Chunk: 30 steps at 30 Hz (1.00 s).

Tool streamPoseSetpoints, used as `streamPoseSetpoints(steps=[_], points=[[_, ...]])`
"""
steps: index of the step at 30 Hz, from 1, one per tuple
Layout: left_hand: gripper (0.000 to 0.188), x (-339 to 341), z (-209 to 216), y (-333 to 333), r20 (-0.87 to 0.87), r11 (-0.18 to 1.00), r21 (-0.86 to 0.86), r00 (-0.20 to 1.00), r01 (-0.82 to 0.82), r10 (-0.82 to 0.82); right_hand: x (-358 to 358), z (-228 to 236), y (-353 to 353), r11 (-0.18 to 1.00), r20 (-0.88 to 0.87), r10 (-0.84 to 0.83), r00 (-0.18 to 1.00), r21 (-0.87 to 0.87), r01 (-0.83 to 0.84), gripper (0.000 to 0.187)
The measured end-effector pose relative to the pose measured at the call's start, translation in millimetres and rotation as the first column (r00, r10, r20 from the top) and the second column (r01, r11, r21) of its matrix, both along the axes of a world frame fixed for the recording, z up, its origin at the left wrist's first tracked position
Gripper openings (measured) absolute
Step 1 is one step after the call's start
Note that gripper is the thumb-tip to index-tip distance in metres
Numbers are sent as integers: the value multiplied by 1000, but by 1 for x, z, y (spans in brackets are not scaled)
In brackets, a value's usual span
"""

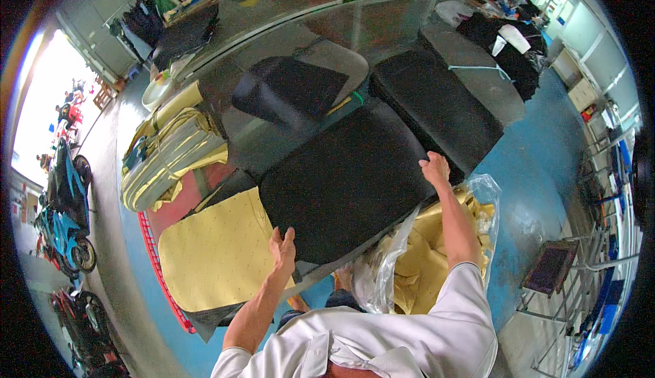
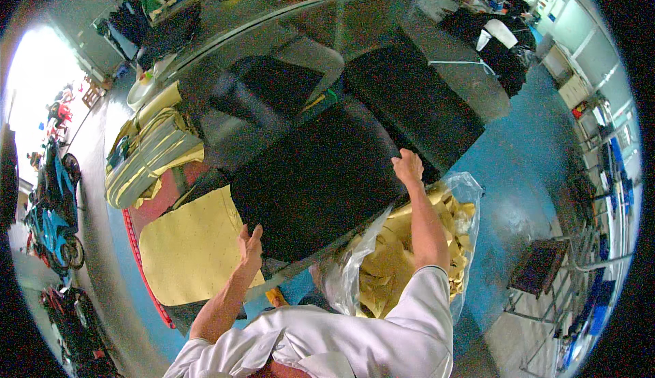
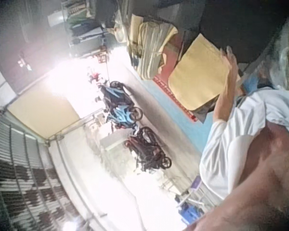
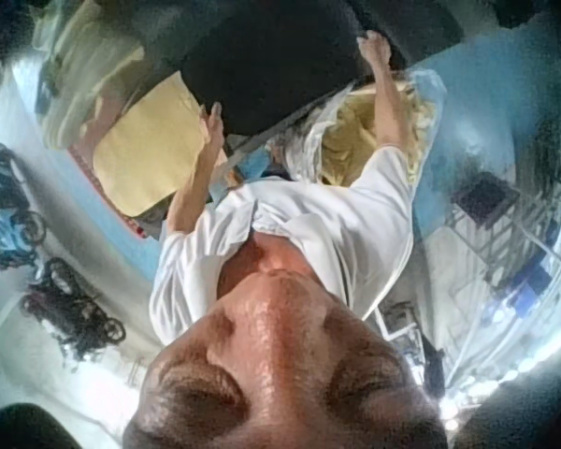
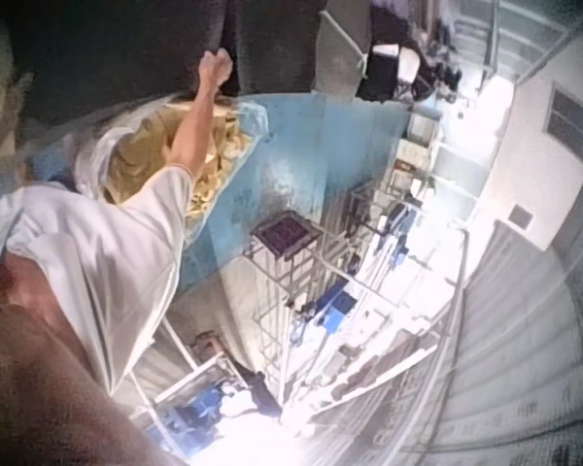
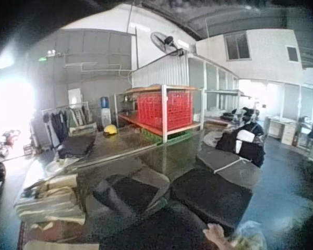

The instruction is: The person places yellow foam inserts into black seat covers on a workbench. They smooth the material around the foam and stack the assembled units. The process involves repetitive folding and handling of the seat covers.

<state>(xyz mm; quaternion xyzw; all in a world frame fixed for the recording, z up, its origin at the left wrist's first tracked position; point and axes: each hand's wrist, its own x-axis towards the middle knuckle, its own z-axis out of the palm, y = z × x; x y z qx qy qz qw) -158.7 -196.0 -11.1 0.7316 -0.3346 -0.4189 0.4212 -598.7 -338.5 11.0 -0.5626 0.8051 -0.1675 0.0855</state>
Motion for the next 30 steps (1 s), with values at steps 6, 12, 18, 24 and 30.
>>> streamPoseSetpoints(steps=[6, 12, 18, 24, 30], points=[[20, -10, 8, 6, -230, 960, -269, 973, -74, 11, 16, 26, -16, 988, 25, -15, 1000, 154, 11, 47], [18, 9, -8, -8, -286, 994, -73, 956, -87, 62, 21, 16, -34, 985, 77, -75, 994, 163, 62, 49], [19, -1, 26, -5, -373, 994, 2, 922, -111, 103, 10, 6, -32, 999, -23, -11, 1000, -53, 10, 41], [23, 3, 26, -4, -273, 991, 124, 958, -49, 82, -13, -13, -40, 991, 77, 104, 992, 73, -109, 37], [29, 16, 28, -10, -166, 978, 177, 983, 114, -85, 0, 16, -35, 946, 36, -6, 999, 324, -6, 55]])
